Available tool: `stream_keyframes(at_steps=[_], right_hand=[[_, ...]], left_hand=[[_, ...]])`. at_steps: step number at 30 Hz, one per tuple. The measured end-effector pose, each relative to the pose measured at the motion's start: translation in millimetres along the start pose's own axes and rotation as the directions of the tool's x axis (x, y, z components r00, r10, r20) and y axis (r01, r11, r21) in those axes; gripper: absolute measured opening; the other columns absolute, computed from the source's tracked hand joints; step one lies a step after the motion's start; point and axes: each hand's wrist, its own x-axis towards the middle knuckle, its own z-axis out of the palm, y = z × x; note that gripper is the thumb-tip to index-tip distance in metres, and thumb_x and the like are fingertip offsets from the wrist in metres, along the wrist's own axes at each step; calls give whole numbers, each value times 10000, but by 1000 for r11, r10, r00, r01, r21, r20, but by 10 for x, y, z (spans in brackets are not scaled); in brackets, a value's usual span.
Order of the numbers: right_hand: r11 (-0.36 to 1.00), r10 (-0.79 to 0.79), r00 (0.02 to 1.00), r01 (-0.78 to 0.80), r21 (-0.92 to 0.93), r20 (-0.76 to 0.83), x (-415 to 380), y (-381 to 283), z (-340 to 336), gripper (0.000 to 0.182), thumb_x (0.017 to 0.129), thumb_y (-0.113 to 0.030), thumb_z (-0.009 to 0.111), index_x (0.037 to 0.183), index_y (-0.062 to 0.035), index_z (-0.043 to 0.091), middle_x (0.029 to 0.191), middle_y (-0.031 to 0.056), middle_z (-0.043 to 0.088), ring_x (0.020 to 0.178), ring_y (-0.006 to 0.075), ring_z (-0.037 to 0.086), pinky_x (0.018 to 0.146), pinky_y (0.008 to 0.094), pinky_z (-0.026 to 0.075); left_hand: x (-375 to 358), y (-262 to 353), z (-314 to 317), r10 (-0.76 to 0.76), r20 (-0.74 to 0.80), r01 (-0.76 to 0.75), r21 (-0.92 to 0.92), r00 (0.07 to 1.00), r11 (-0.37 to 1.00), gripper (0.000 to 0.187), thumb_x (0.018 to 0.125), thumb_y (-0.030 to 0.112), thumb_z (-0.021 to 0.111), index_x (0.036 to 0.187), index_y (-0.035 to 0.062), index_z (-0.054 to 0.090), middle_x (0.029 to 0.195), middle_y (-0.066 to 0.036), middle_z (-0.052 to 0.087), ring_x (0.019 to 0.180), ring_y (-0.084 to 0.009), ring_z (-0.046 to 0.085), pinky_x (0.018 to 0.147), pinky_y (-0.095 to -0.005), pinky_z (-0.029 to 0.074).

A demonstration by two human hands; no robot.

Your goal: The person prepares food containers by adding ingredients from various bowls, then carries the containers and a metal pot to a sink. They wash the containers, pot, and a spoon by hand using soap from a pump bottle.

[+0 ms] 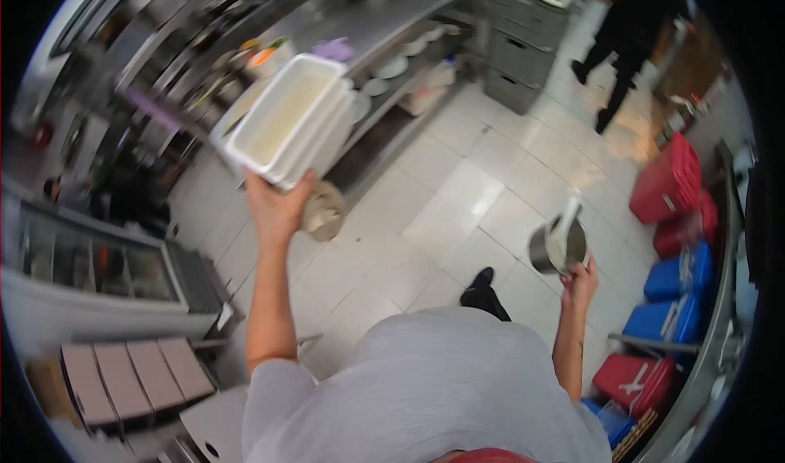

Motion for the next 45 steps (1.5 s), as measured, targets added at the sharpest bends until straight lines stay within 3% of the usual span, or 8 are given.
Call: stream_keyframes(at_steps=[2,7,10,19,27,34,41,45], right_hand=[[1000,7,1000,-6,24,-25,328,-99,154,681,655,72,481,1323,-8,375,696,34,482,460,86,406,368,237,373],[998,20,999,-22,67,29,1130,-421,327,617,659,104,458,1267,0,457,693,40,504,383,101,424,355,234,407],[997,12,1000,-13,78,8,1572,-687,319,609,661,107,450,1262,10,455,698,44,508,386,101,427,356,235,403],[991,-66,977,87,98,-202,3170,-1184,205,614,660,105,444,1269,24,433,720,57,524,394,102,423,360,229,383],[972,-116,866,200,124,-487,4822,-1739,332,623,664,84,446,1277,-24,429,704,51,526,407,86,377,385,221,361],[947,-128,804,272,168,-580,6118,-2269,376,568,653,83,450,1212,-15,477,707,52,529,413,94,403,389,231,387],[958,-160,837,260,122,-524,7786,-2814,297,588,652,85,450,1228,-24,480,743,58,546,431,101,434,386,227,393],[970,-146,875,219,109,-461,8889,-3254,361,610,646,91,447,1246,-16,469,778,65,555,447,111,454,380,225,391]], left_hand=[[127,77,359,-42,-23,43,62,999,997,638,634,177,771,1150,-23,452,1090,-162,543,990,-235,533,878,-332,411],[473,186,1276,36,-37,-31,124,999,992,586,685,176,765,1126,-47,450,1059,-146,542,940,-206,537,835,-305,427],[737,250,1919,51,-24,-52,-40,998,998,563,694,158,755,1132,-37,459,1062,-136,542,955,-207,528,848,-308,415],[1750,397,3924,110,115,-118,61,987,991,584,687,176,761,1140,-48,468,1065,-142,552,970,-209,531,862,-315,410],[3040,726,6157,155,298,-98,-198,942,975,633,632,164,776,1146,-32,462,1076,-143,532,970,-212,520,862,-322,405],[3988,1249,8070,225,419,-79,-338,880,938,649,635,170,762,1166,-24,444,1063,-140,540,960,-220,540,859,-324,423],[4392,1619,9743,214,428,-23,-410,878,912,656,648,214,754,1173,-29,444,1075,-148,540,986,-230,527,881,-335,404],[4678,1703,10512,126,394,6,-317,910,949,657,639,197,763,1166,-39,449,1070,-150,545,978,-221,530,871,-330,407]])
